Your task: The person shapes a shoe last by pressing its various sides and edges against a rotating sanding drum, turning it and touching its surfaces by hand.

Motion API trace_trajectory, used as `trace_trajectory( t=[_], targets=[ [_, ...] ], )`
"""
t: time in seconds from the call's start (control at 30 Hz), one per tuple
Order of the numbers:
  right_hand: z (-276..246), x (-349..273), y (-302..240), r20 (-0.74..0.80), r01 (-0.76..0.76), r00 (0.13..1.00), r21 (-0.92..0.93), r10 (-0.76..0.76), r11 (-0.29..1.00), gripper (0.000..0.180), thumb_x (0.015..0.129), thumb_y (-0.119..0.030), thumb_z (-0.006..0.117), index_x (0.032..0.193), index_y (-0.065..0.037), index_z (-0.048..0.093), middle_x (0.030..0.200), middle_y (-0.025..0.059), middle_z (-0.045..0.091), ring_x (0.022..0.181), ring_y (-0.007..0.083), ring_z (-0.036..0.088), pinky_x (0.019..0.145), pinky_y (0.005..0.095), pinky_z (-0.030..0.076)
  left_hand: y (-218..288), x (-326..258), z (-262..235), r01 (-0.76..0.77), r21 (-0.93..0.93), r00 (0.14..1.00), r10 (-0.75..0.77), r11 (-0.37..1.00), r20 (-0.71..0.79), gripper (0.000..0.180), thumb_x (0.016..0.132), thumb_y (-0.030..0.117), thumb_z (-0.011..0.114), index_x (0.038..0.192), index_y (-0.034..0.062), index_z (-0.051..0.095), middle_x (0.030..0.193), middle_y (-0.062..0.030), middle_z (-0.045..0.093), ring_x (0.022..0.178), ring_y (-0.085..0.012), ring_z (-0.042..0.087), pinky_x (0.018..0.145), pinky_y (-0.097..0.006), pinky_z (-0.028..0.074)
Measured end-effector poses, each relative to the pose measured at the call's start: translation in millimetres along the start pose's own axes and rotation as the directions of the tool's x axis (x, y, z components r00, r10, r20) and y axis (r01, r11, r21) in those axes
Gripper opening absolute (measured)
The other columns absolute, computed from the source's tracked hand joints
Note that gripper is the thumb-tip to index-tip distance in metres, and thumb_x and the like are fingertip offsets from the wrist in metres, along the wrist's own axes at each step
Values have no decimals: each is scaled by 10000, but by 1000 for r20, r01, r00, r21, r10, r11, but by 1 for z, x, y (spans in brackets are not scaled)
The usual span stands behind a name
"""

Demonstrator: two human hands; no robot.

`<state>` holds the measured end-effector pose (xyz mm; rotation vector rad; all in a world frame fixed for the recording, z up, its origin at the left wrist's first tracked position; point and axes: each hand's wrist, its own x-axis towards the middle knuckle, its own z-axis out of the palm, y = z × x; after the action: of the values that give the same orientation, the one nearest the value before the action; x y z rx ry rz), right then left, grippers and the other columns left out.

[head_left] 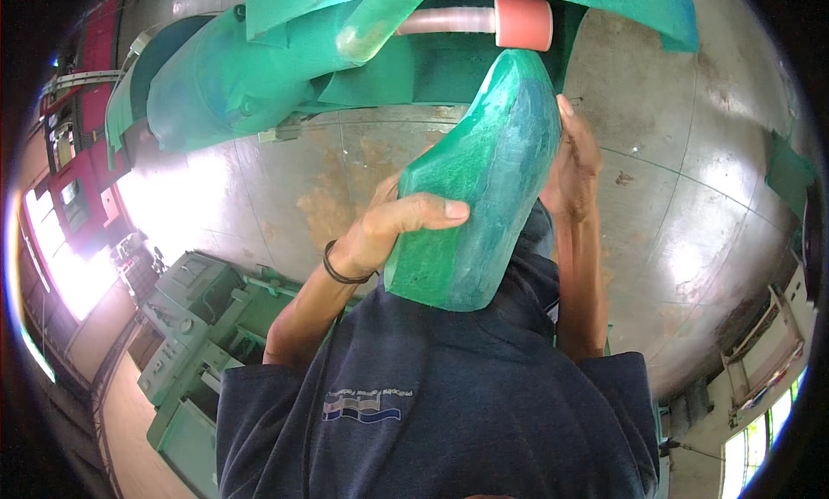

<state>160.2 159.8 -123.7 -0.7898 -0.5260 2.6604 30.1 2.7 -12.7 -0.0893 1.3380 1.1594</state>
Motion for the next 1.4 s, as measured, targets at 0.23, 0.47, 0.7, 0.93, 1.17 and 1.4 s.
trace_trajectory(
  t=[0.23, 0.47, 0.7, 0.93, 1.17, 1.4],
  targets=[
    [0, 27, 3, -145, 20, 989, -143, -41, 989, 439, 1019, -382, 492, 1255, -22, 577, 1182, 89, 644, 1081, 196, 599, 976, 377, 455, 1, 27, -18, 86, -214, 981, -45, 973, 190, 571, 843, 193, 665, 1353, -18, 521, 1184, -82, 633, 1052, -163, 615, 910, -322, 497],
    [14, -44, 9, -78, -85, 993, 48, 89, 995, 554, 977, -385, 586, 1362, 1, 483, 1261, 116, 595, 1200, 220, 551, 1037, 375, 428, -32, -13, -11, -153, 148, 980, 130, 977, 149, 858, 859, 245, 713, 1523, -46, 255, 1364, -188, 546, 1225, -312, 570, 1048, -382, 432],
    [13, -102, 62, -62, 62, 988, -666, -138, 744, 1176, 678, -286, 879, 1552, -3, 145, 1453, 168, 411, 1324, 284, 439, 1133, 413, 338, -72, -15, 4, -428, 697, 894, 382, 575, 234, 1074, 806, 278, 799, 1545, -68, 101, 1303, -317, 557, 1253, -429, 547, 1046, -430, 432],
    [-15, -108, 80, -209, 18, 946, -731, -249, 682, 1190, 648, -151, 846, 1567, -11, 104, 1519, 181, 342, 1400, 303, 362, 1135, 408, 335, -7, -63, 20, -183, -49, 740, 170, 982, 651, 482, 954, 264, 617, 1304, -41, 488, 1034, -149, 661, 946, -228, 653, 842, -376, 518],
    [-20, -111, 85, -155, 79, 961, -638, -228, 766, 1234, 646, -238, 875, 1545, 41, 77, 1508, 238, 300, 1402, 327, 336, 1148, 429, 309, -19, -100, 113, 524, -751, 485, 584, 402, 651, 510, 970, 377, 527, 1185, -69, 403, 1043, -193, 569, 918, -233, 576, 808, -361, 453],
    [-21, -113, 89, -164, 86, 948, -692, -273, 717, 1236, 648, -231, 885, 1543, 39, 77, 1493, 231, 317, 1383, 323, 355, 1131, 431, 333, -28, -110, 101, 610, -690, 435, 563, 390, 702, 425, 1019, 326, 499, 1167, -52, 376, 1142, -156, 553, 1015, -166, 554, 876, -264, 433]
  ],
)
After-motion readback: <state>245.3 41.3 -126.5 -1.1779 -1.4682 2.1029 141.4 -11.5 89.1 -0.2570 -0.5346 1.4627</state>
